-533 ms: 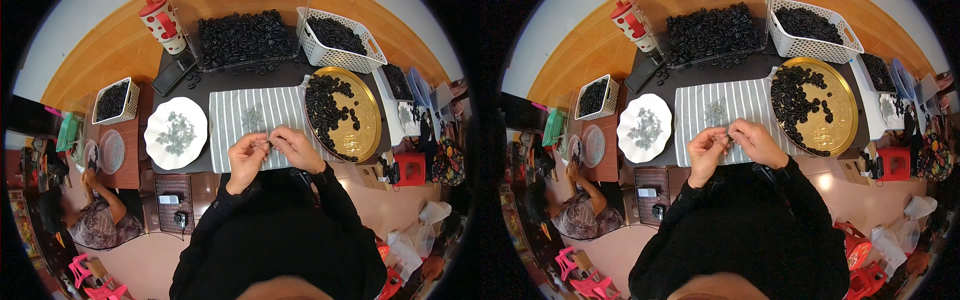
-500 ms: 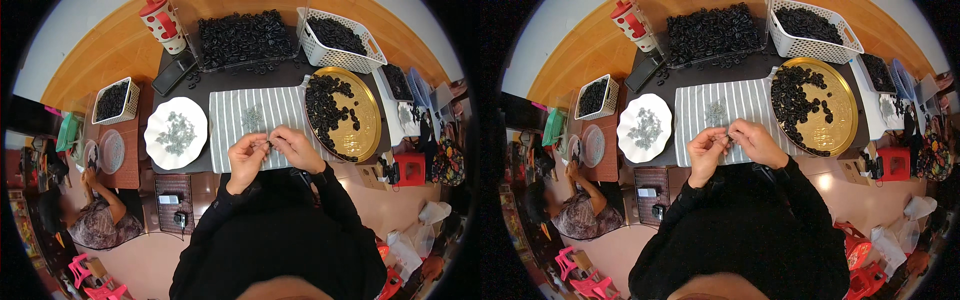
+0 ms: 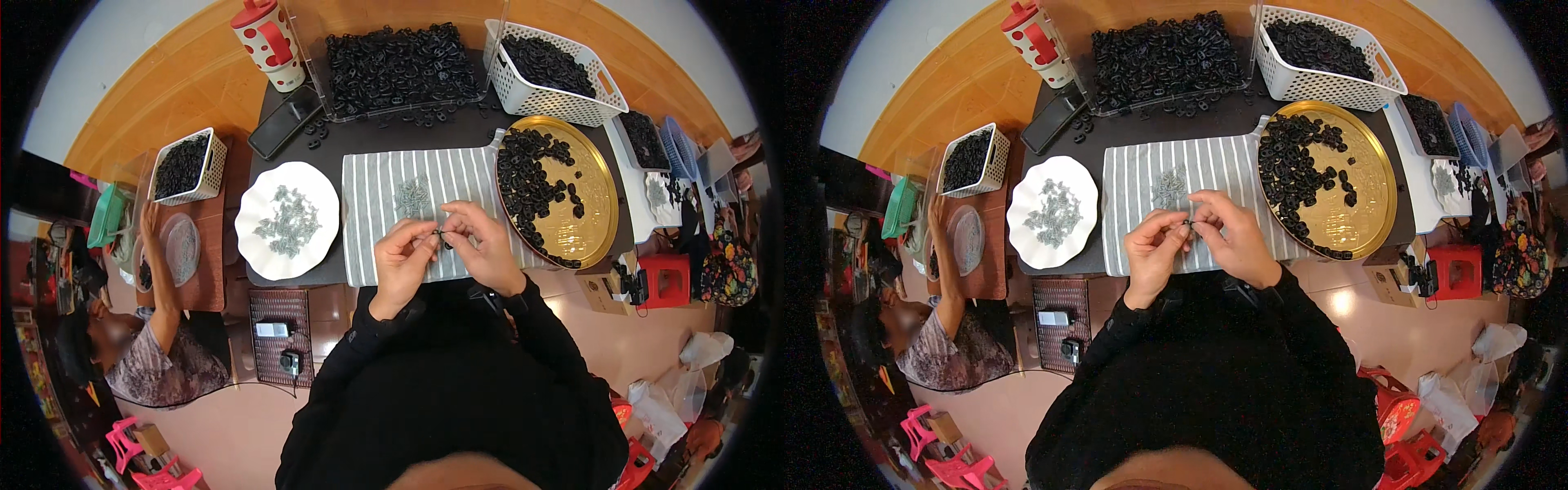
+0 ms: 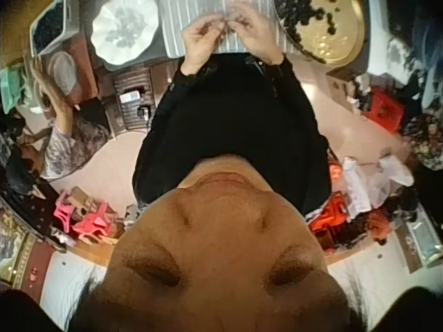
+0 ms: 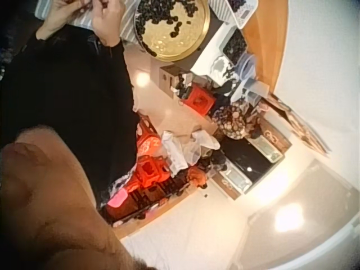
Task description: The person sits at a table and repeatedly picks up small black plastic rings and silver metal pins. They insert the pins into the rings and place the assembled units onto a striped cloth on the table. The person continues this repetitive assembly process throughout the clip.
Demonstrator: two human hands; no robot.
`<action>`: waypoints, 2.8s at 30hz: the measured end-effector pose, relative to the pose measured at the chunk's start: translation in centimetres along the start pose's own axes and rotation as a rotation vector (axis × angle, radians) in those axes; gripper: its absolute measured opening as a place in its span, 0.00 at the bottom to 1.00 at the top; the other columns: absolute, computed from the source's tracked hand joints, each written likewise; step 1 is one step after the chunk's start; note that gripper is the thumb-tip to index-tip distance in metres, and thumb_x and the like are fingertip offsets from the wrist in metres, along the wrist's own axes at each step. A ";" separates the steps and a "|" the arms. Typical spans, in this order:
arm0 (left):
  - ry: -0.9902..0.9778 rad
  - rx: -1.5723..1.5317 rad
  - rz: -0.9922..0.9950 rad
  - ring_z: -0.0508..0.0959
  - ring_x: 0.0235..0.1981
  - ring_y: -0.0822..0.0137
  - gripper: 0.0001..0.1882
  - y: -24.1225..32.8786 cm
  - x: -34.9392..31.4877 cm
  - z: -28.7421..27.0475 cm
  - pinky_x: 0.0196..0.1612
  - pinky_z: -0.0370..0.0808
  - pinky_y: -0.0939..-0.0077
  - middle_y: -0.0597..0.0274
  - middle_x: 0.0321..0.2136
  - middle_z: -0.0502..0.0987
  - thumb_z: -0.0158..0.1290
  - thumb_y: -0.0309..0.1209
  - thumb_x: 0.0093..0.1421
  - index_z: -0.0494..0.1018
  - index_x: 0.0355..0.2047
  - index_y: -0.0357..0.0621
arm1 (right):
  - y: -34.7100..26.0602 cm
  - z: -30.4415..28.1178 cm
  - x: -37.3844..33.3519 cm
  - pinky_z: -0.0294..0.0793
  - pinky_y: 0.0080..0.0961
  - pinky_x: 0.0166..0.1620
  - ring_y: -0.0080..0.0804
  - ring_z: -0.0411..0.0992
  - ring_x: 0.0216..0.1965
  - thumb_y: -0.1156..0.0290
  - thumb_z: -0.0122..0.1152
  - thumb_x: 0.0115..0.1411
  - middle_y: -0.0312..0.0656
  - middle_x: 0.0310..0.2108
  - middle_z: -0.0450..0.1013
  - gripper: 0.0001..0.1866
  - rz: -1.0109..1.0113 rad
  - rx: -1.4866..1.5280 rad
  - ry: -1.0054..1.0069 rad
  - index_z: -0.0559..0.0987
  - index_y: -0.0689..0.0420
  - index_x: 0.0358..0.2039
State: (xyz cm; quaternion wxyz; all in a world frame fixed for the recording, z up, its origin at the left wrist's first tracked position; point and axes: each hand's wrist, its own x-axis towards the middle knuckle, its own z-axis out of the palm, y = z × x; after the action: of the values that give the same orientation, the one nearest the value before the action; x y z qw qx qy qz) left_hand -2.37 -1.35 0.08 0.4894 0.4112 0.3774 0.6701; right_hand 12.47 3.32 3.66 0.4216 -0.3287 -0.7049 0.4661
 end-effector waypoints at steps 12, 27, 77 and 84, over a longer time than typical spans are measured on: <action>0.088 -0.081 -0.069 0.75 0.25 0.74 0.11 0.3 1.0 0.3 0.27 0.72 0.84 0.63 0.28 0.75 0.53 0.14 0.57 0.77 0.41 0.33 | -1.0 -1.0 -1.6 0.68 0.32 0.38 0.43 0.68 0.38 0.79 0.61 0.49 0.46 0.36 0.67 0.07 -0.231 -0.870 -0.134 0.78 0.60 0.31; 0.066 -0.023 -0.048 0.73 0.26 0.78 0.14 0.1 1.0 0.1 0.26 0.70 0.86 0.65 0.30 0.72 0.51 0.13 0.57 0.76 0.42 0.34 | 0.8 -2.5 -0.2 0.69 0.37 0.35 0.48 0.69 0.31 0.82 0.54 0.51 0.49 0.28 0.67 0.05 -0.159 -0.609 0.136 0.75 0.63 0.29; -0.032 0.048 -0.093 0.71 0.26 0.79 0.15 -1.0 1.5 2.2 0.27 0.70 0.86 0.68 0.31 0.70 0.51 0.14 0.58 0.77 0.45 0.37 | 2.6 -1.3 -0.5 0.66 0.17 0.35 0.20 0.68 0.31 0.82 0.55 0.60 0.38 0.29 0.72 0.05 0.061 0.155 0.181 0.78 0.66 0.36; -0.055 0.014 -0.110 0.72 0.26 0.77 0.15 -1.0 1.5 2.1 0.27 0.71 0.84 0.67 0.31 0.70 0.51 0.14 0.58 0.76 0.46 0.37 | 2.9 -1.0 -0.6 0.64 0.17 0.32 0.19 0.66 0.29 0.82 0.55 0.59 0.37 0.27 0.70 0.05 0.026 0.145 0.226 0.78 0.65 0.36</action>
State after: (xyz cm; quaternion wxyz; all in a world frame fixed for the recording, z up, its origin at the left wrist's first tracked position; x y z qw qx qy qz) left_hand -0.40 0.53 0.26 0.5325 0.4116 0.3907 0.6280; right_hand 13.85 4.26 0.97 0.5151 -0.3570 -0.6131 0.4810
